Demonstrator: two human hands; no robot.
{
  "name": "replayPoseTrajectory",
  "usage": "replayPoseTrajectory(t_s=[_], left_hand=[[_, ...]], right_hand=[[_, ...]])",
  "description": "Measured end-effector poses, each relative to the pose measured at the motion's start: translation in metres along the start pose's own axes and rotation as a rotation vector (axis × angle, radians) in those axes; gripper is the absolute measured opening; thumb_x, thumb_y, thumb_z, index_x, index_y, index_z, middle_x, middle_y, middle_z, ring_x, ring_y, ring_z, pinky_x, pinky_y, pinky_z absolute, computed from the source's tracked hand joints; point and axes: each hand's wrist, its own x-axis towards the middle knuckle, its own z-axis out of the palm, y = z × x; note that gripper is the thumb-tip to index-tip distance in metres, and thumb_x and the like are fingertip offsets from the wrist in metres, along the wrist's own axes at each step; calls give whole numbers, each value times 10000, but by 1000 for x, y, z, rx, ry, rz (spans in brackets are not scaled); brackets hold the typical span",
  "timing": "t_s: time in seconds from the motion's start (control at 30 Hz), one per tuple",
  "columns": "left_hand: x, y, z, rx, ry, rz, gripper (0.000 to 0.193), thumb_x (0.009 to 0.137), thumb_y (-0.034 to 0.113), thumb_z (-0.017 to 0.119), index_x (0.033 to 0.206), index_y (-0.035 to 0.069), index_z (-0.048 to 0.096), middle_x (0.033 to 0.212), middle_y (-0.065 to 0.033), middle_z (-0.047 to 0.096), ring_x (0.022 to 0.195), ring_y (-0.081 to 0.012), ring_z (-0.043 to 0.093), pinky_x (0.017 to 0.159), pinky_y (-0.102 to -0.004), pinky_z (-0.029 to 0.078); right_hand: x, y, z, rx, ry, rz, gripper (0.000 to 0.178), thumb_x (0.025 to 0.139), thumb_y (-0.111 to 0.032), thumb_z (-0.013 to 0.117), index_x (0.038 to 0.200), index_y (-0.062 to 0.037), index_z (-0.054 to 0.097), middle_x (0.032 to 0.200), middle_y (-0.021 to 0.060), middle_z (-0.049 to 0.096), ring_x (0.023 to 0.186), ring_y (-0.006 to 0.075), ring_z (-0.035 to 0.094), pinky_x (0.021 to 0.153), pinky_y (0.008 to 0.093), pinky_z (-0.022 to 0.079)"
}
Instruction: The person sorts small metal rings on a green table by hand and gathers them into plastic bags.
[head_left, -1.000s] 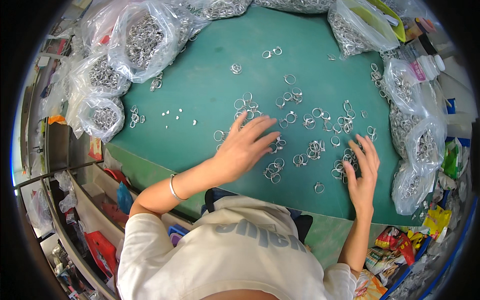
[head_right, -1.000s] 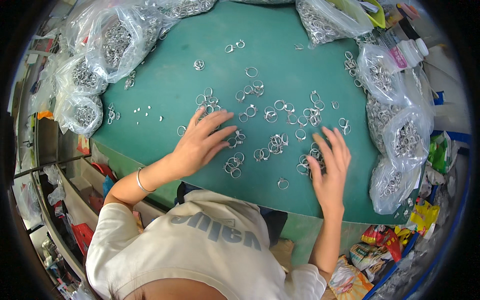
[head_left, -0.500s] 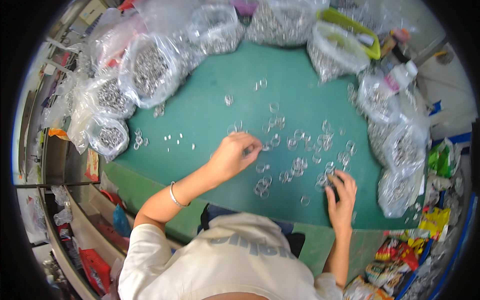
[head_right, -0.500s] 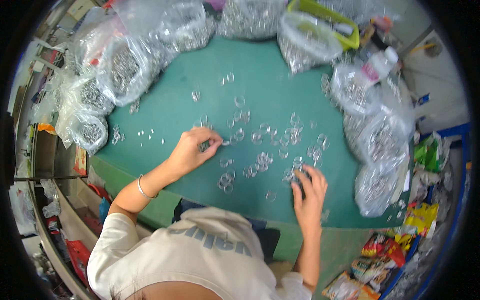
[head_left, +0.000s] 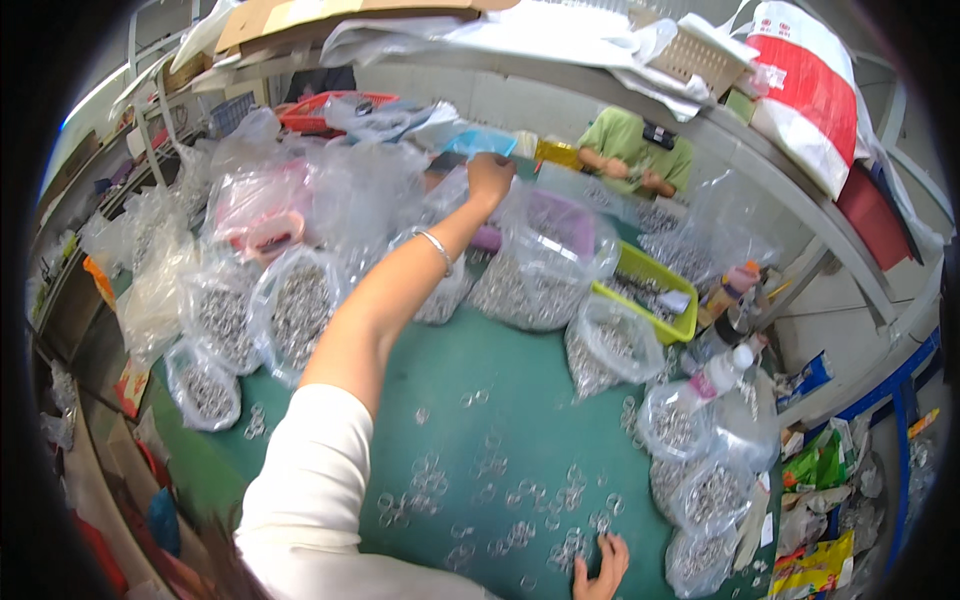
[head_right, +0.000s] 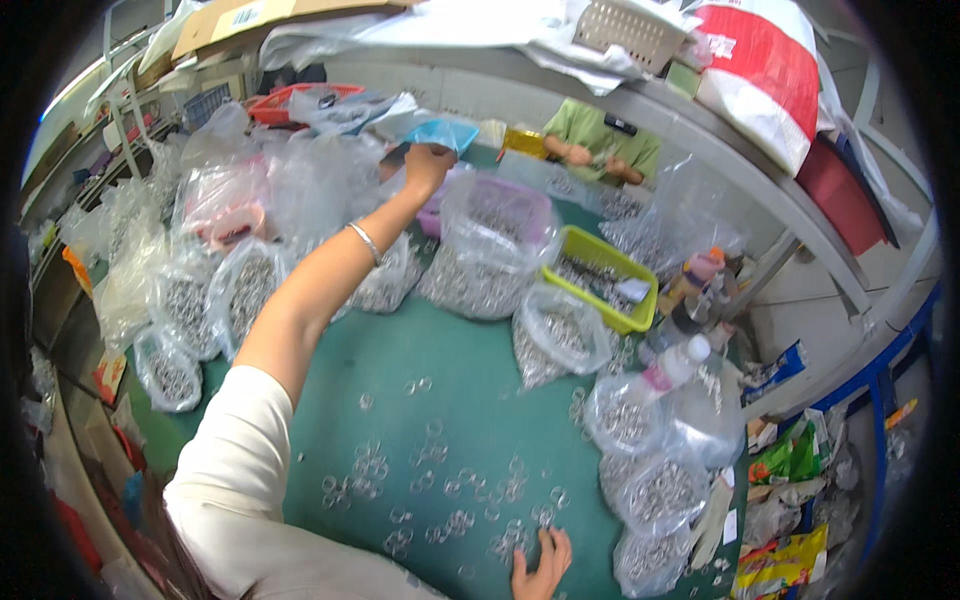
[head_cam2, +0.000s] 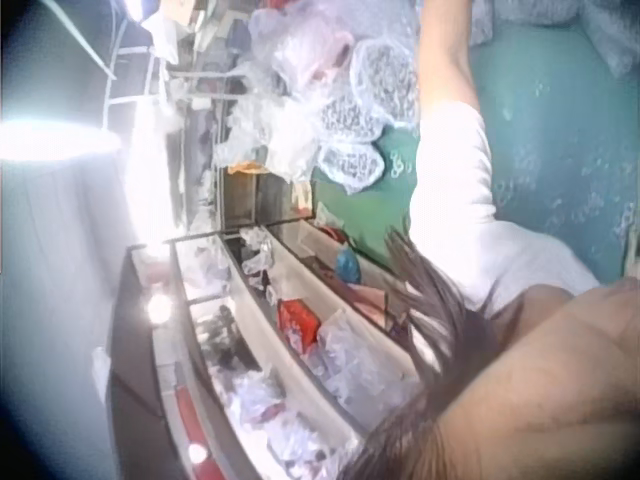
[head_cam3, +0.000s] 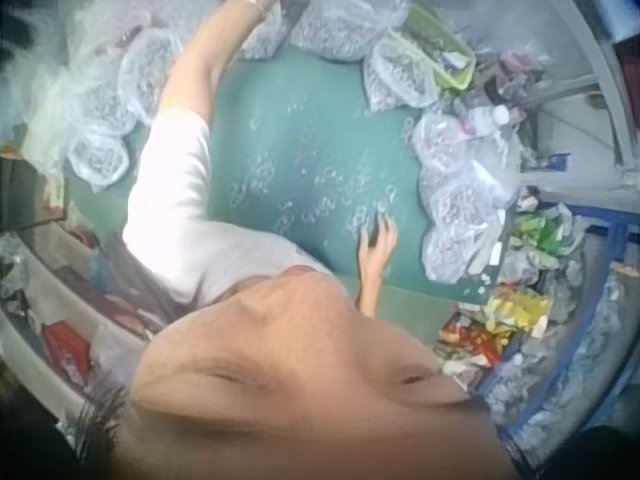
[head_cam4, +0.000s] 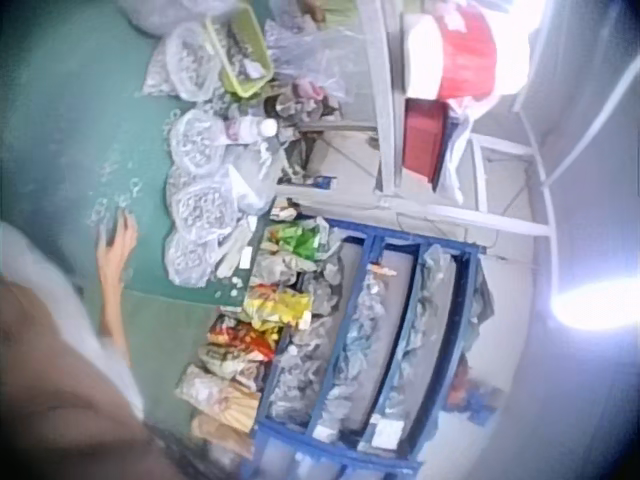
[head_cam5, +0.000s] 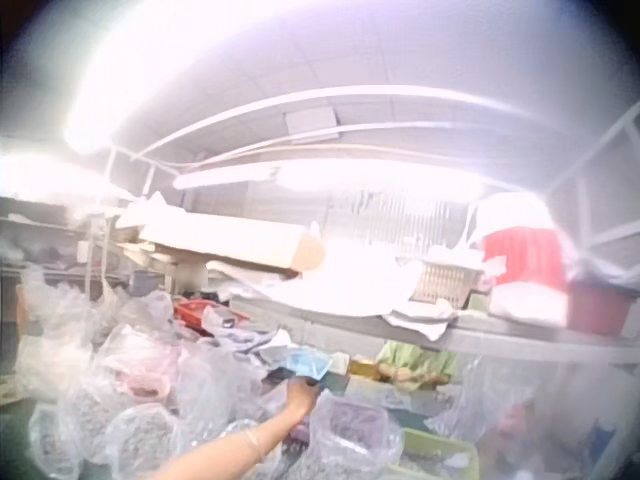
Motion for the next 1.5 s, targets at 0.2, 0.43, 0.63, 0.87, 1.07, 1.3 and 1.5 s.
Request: replayPoseTrajectory(t_s=[0.2,0.43,0.63,0.87,1.07,1.3,1.5], left_hand=[[44,-41,76,159,-78,26,379,698,104,613,1059,-3,657,1001,-268,637,974,-382,612,847,-414,493],[-7,19,-3,-285,-90,160,319,778,26,504,1049,7,671,968,-148,694,887,-222,662,791,-297,506],[-236,167,-170,-114,-956,140,363,854,40,541,1216,39,563,1266,-135,538,1195,-251,498,991,-364,399],[-411,190,-238,219,-1431,280,719,750,242,737,1373,113,402,1470,-173,280,1379,-390,214,1049,-639,231],[-447,165,-231,452,-1233,446,470,799,149,658,1251,103,539,1449,-149,330,1361,-356,275,1018,-668,241],[-431,175,-249,233,-939,74,330,841,13,583,1167,66,598,1274,-166,518,1197,-316,491,978,-478,390],[-490,210,-270,-818,-1729,-1410,286,941,57,477,1214,1,538,1211,-137,566,955,-204,629,860,-303,488]], right_hand=[[-11,-6,-3,2,14,38,497,806,-193,676,1255,-41,527,1283,197,481,1190,387,433,1022,472,319],[18,-10,-9,43,-29,36,708,765,-467,676,1272,-7,494,1381,208,407,1289,438,339,1042,515,265],[28,-4,-11,-3,-279,-108,751,737,-457,706,1314,-39,468,1419,158,370,1346,386,282,1099,522,201],[20,-9,-13,163,-314,-243,717,730,-368,735,1327,-72,471,1408,129,403,1349,365,297,1105,504,219],[117,42,9,80,-126,-295,597,825,-418,625,1326,-122,490,1408,120,421,1349,353,307,1112,486,196],[84,26,2,183,-477,-397,586,797,-396,662,1277,-86,534,1370,115,472,1352,306,325,1131,482,188],[39,10,-22,268,-389,-314,821,625,-392,793,1331,-109,484,1415,85,409,1355,344,298,1125,498,194]])
